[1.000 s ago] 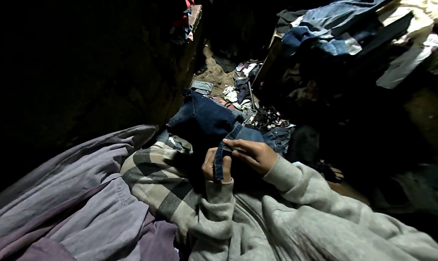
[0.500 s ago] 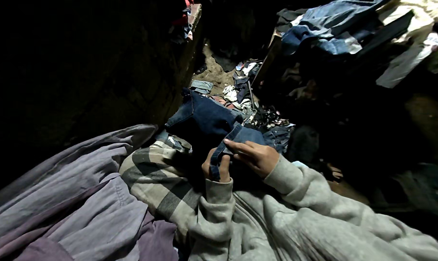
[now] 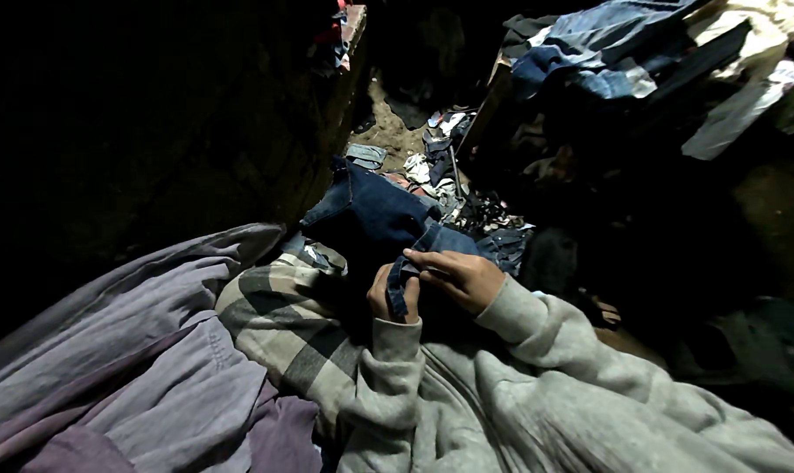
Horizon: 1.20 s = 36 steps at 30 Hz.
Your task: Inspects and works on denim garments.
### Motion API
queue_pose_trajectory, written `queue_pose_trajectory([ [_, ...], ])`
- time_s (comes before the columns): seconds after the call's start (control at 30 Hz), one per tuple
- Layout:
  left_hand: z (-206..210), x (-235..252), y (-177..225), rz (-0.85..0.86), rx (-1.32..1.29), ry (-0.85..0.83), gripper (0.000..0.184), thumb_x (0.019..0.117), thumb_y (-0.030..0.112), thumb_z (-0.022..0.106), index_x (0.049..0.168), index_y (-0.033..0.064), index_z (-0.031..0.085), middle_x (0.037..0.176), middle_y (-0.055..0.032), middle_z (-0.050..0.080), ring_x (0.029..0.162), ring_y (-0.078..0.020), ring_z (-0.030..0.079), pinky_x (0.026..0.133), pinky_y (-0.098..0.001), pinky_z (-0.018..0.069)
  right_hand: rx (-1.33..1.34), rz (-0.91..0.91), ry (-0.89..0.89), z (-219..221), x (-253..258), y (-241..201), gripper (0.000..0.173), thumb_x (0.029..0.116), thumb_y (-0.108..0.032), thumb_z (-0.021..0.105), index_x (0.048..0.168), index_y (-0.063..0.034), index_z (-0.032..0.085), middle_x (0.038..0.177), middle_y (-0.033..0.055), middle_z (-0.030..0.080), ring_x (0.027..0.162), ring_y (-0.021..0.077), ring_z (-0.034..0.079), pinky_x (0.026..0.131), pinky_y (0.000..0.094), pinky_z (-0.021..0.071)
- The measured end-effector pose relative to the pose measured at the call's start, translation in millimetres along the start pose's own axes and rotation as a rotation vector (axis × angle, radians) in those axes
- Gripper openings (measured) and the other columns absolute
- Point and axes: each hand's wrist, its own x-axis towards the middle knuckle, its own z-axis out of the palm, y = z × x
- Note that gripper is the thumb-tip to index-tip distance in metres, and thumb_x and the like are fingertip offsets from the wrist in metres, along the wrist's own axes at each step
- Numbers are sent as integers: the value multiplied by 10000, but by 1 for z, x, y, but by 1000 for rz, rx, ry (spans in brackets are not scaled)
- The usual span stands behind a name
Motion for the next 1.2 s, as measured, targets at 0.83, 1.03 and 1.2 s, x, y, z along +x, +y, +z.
queue_pose_trajectory([
  [0.83,1,-9,2,-29,-62,123,194,756,-62,637,875,-214,663,798,-178,707,786,26,641,783,-100,496,-83,-35,31,8,4,-7,367,1037,-312,540,1351,-180,678,924,167,720,721,343,702,602,514,564],
  [1.03,7,-10,1,-268,-338,218,129,735,-80,612,849,-116,660,727,31,694,735,83,642,720,-115,535,-99,-60,-14,0,-3,-2,421,1026,-296,562,1441,-239,608,925,182,706,684,347,685,579,511,555],
  [1.2,6,-10,3,-317,-429,202,126,738,-84,600,843,-57,664,730,55,696,747,52,662,730,-151,559,-119,-38,53,4,-10,-3,399,1036,-329,543,1421,-273,630,881,184,692,648,338,669,555,501,547],
])
